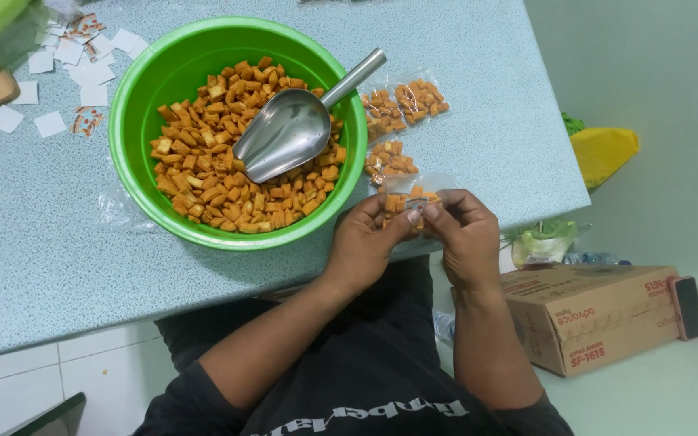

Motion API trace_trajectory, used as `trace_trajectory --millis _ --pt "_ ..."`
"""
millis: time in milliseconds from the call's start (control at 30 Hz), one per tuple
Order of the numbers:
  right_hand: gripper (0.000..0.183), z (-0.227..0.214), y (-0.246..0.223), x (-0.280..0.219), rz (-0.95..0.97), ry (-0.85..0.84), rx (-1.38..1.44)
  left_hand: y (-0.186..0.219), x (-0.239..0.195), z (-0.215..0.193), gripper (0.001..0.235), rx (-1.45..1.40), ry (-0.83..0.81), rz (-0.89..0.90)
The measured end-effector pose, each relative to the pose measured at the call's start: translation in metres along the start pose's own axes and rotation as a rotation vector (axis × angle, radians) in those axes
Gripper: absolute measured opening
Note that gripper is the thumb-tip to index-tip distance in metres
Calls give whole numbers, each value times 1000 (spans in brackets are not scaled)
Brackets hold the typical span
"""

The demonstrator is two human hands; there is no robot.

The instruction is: The person scoops small, orange, cubed snacks from a green bowl into clear plastic bags using a metal scoop. They seal the bags, place them on the table, and occasionally affix small white labels to the packages.

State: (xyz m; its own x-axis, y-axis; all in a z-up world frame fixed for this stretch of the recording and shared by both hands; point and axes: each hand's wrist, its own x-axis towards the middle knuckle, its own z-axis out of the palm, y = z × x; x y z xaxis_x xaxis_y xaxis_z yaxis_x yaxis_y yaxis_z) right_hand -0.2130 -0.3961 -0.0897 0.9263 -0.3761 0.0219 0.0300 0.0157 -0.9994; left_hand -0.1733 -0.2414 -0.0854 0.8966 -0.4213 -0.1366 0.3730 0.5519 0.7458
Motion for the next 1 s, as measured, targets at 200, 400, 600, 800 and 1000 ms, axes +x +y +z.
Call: trace_trajectory --millis 200,400,600,800,1000 --pt "19 -8 -2 19 47 -13 -43 -5 8 -11 33 -10 23 -32" --pt "17 -16 -44 113 39 -21 -45 -8 3 -23 44 174 -38 6" --pt "26 13 -67 255 165 2 -223 9 -3 -17 32 361 -185 28" --pt "20 49 -65 346 264 -27 -277 23 -2 -13 26 448 -242 49" --pt "24 62 -43 391 304 -45 -361 24 -2 -14 26 412 -265 -6"
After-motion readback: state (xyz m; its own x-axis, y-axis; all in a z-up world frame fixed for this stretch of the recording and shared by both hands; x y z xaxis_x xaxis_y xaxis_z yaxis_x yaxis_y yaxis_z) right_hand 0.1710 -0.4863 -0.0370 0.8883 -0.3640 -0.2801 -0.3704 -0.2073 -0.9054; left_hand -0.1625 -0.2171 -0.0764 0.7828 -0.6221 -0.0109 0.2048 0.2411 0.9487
